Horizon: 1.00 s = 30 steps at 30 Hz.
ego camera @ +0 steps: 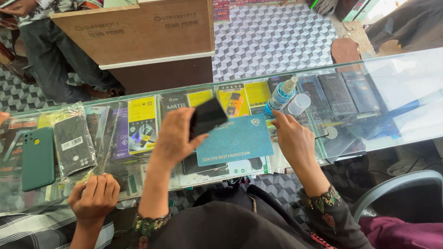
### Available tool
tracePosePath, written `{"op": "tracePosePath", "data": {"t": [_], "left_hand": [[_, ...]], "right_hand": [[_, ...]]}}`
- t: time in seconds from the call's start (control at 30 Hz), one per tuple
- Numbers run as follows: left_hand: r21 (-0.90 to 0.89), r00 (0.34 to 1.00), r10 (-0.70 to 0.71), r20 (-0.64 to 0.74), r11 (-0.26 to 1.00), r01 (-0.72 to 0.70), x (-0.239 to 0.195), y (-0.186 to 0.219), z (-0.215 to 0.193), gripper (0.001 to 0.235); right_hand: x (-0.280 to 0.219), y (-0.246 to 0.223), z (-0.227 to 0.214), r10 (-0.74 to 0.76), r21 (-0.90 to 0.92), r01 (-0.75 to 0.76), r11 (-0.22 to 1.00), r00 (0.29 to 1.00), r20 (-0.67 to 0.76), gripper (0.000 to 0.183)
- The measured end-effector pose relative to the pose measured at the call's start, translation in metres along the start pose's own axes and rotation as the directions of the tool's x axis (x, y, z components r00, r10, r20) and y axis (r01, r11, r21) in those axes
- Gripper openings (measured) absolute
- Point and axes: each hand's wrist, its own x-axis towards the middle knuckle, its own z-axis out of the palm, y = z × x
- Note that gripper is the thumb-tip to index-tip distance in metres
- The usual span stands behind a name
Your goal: The person cleans a black smartphone screen using a spray bottle and a cloth. They wipe the screen repeatedly, rotate the phone, and place it on a blue mat. The person then opens a yellow box and removes a white packet, placing it on the counter.
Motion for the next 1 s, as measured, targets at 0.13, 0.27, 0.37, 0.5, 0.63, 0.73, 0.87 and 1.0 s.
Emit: {"op": "tracePosePath", "data": {"t": [0.13, 0.27, 0.37, 0.5, 0.63, 0.73, 0.87, 1.0], "left_hand": [[-0.072, 0.986, 0.098, 0.134, 0.993, -0.089, 0.002, 0.023, 0.048, 0.082], [-0.003, 0.963, 0.174, 0.206, 0.984, -0.177, 0.001, 0.037, 0.088, 0.083], [0.028, 0.962, 0.133, 0.241, 0.989, -0.143, -0.002, 0.043, 0.099, 0.086], [0.022, 0.966, 0.016, 0.258, 1.000, -0.023, -0.004, 0.047, 0.083, 0.108], [0.240, 0.854, -0.226, 0.469, 0.963, 0.123, -0.017, 0.043, 0.054, 0.130], [0.295, 0.817, -0.304, 0.490, 0.940, 0.172, -0.030, 0.031, 0.043, 0.137], [0.181, 0.869, -0.273, 0.412, 0.960, 0.215, -0.037, 0.019, 0.054, 0.139], [0.151, 0.900, -0.237, 0.365, 0.969, 0.194, -0.032, 0.010, 0.061, 0.141]], "right_hand": [[-0.015, 0.014, 0.012, 0.056, 0.047, -0.052, 0.998, 0.996, -0.075, 0.029], [-0.023, 0.021, 0.015, 0.123, 0.074, -0.117, 0.990, 0.990, -0.073, 0.028], [-0.030, 0.024, 0.024, 0.138, 0.090, -0.133, 0.987, 0.989, -0.046, 0.028], [-0.036, 0.027, 0.041, 0.076, 0.180, -0.089, 0.980, 0.994, 0.083, 0.039], [-0.043, 0.038, 0.052, -0.080, 0.274, 0.032, 0.961, 0.983, 0.167, 0.078], [-0.048, 0.041, 0.058, 0.001, 0.260, -0.080, 0.962, 0.957, 0.292, 0.083], [-0.047, 0.043, 0.066, 0.093, 0.276, -0.190, 0.942, 0.940, 0.330, 0.082], [-0.038, 0.044, 0.072, 0.081, 0.302, -0.164, 0.939, 0.960, 0.268, 0.082]]}}
